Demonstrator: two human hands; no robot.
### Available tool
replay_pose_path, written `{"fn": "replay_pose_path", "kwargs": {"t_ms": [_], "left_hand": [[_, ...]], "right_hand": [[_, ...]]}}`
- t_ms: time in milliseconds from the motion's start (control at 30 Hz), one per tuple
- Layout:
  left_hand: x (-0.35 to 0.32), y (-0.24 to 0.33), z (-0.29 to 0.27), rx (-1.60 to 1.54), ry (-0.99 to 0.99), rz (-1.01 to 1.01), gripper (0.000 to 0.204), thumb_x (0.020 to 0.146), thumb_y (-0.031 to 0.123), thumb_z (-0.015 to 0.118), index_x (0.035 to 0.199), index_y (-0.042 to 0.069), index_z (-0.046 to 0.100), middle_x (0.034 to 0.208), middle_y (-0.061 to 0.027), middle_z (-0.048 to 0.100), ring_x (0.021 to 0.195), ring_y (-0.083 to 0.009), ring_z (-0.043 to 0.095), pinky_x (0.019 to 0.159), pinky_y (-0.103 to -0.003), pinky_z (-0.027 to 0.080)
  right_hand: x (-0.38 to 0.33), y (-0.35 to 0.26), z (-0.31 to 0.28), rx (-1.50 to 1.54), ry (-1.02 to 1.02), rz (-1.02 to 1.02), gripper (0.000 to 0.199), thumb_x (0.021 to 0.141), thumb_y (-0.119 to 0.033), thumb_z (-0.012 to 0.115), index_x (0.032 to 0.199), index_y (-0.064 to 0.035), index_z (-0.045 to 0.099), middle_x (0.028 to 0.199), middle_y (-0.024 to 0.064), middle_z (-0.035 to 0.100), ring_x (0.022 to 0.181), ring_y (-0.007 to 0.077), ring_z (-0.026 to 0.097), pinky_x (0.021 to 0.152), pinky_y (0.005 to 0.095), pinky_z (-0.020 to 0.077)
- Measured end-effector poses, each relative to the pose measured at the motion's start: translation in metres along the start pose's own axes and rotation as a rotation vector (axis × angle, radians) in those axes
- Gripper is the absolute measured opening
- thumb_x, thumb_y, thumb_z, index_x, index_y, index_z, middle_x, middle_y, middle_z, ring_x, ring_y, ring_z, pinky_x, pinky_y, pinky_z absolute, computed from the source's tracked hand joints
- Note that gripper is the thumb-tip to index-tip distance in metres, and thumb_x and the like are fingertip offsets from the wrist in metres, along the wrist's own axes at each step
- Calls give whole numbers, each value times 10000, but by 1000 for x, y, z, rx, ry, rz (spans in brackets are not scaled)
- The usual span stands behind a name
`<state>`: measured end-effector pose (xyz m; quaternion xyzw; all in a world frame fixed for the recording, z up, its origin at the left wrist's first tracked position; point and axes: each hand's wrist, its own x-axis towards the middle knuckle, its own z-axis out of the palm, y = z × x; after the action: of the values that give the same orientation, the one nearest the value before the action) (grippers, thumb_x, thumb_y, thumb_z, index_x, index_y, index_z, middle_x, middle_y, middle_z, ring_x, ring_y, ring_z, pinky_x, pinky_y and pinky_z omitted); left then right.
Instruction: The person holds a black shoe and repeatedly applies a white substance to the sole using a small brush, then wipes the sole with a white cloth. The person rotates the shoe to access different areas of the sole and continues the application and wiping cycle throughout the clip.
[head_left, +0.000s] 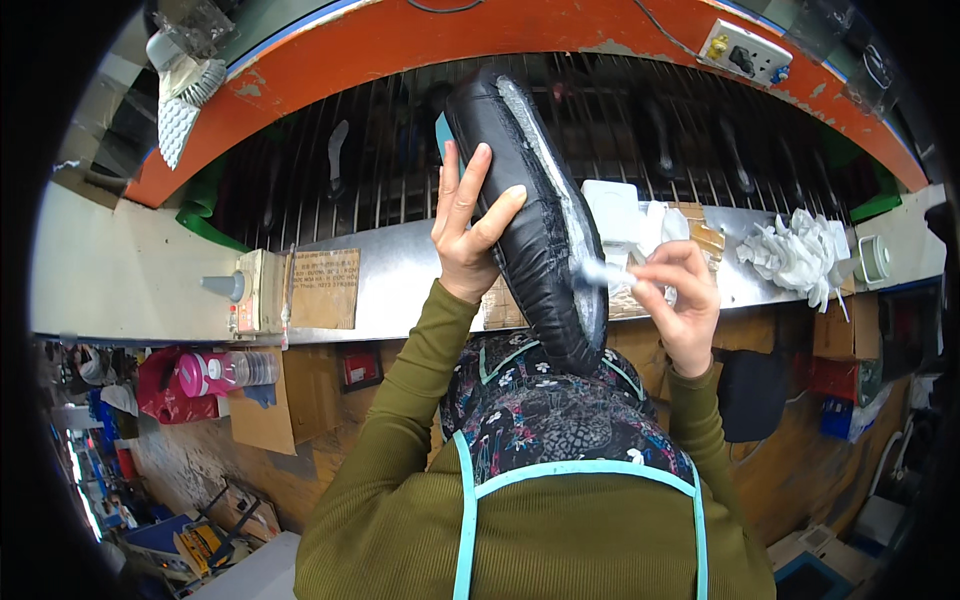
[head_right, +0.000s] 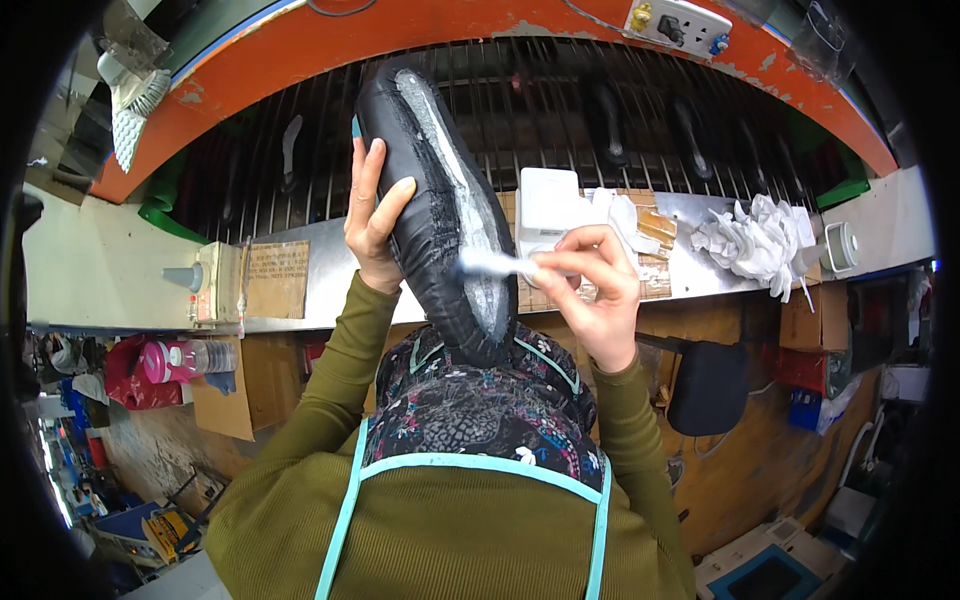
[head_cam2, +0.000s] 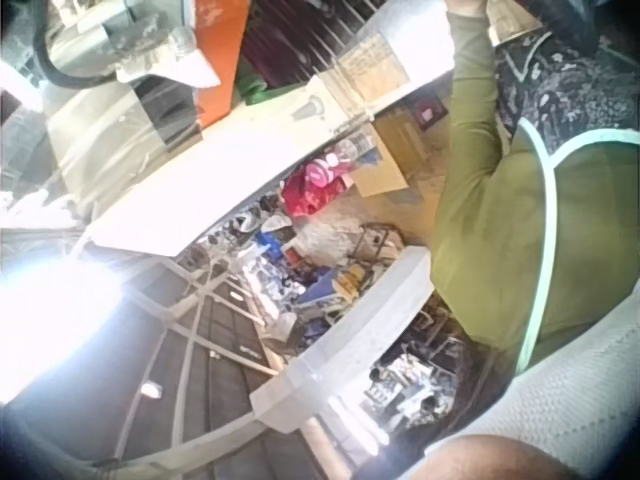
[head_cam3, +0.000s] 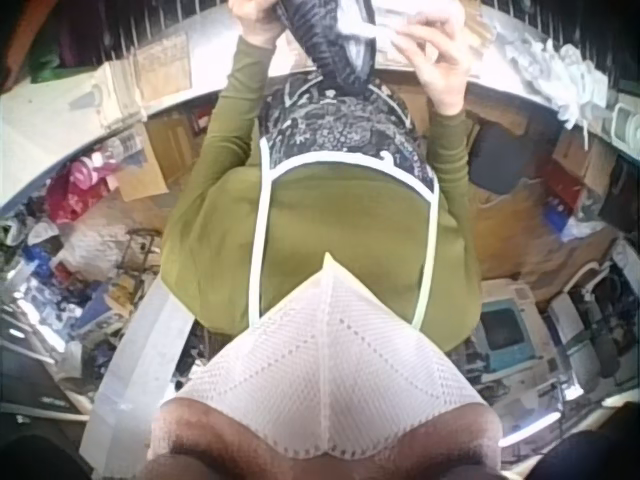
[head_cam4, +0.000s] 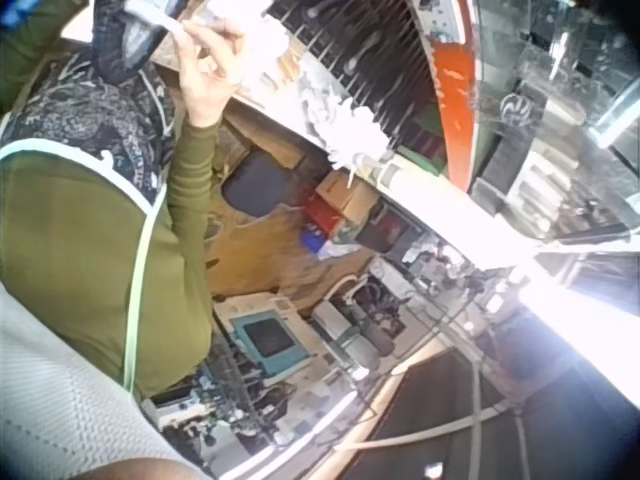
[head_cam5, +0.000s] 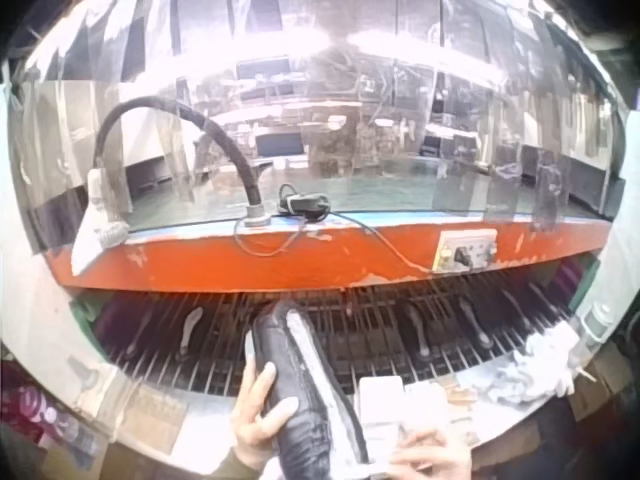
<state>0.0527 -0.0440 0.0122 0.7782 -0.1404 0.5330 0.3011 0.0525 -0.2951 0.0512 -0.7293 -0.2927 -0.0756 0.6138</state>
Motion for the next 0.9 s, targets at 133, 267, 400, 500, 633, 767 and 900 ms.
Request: {"fn": "replay_pose_path", "kwargs": {"t_ms": [133,267,400,500,633,767,900], "left_hand": [[-2,-4,0,97,-27,-28,449,734,209,769,1153,289,629,1411,-136,484,1322,-473,380,1046,-654,274],[-9,-10,-3,138,-49,-55,499,727,186,778,1187,296,617,1426,-129,471,1342,-468,352,1055,-662,241],[-14,-8,-7,126,-65,-92,525,707,192,794,1193,286,619,1425,-124,471,1344,-474,344,1061,-643,259],[-17,-7,-9,138,-76,-102,540,691,199,801,1193,282,621,1423,-117,475,1343,-473,345,1058,-636,275],[-21,-7,-13,165,-94,-97,553,685,198,801,1197,298,618,1422,-114,477,1343,-471,347,1057,-630,284],[-22,-8,-17,180,-107,-87,560,684,191,796,1200,310,613,1425,-111,474,1343,-475,345,1053,-633,290],[-21,-9,-19,188,-115,-83,566,682,175,793,1201,310,611,1429,-107,470,1342,-480,342,1050,-640,293]], "right_hand": [[-10,6,13,-40,122,153,120,811,-54,720,917,2,725,877,65,578,791,120,555,680,226,443],[-29,-9,9,109,60,335,131,801,-57,728,919,3,726,863,67,580,806,128,555,718,233,440],[-41,-13,9,34,74,296,137,791,-56,740,915,1,726,867,64,579,788,130,560,716,235,444],[-36,-12,15,-8,66,269,128,797,-60,739,912,-4,730,866,54,570,768,114,548,661,222,441],[-26,-10,22,-33,54,243,129,804,-65,735,921,-11,731,866,42,558,749,90,527,584,201,417],[-12,-7,27,-87,43,167,133,808,-72,734,930,-18,732,868,38,555,738,85,518,557,199,405],[1,0,31,-123,53,88,125,809,-75,733,923,-26,735,866,36,555,727,88,519,555,206,406]]}}
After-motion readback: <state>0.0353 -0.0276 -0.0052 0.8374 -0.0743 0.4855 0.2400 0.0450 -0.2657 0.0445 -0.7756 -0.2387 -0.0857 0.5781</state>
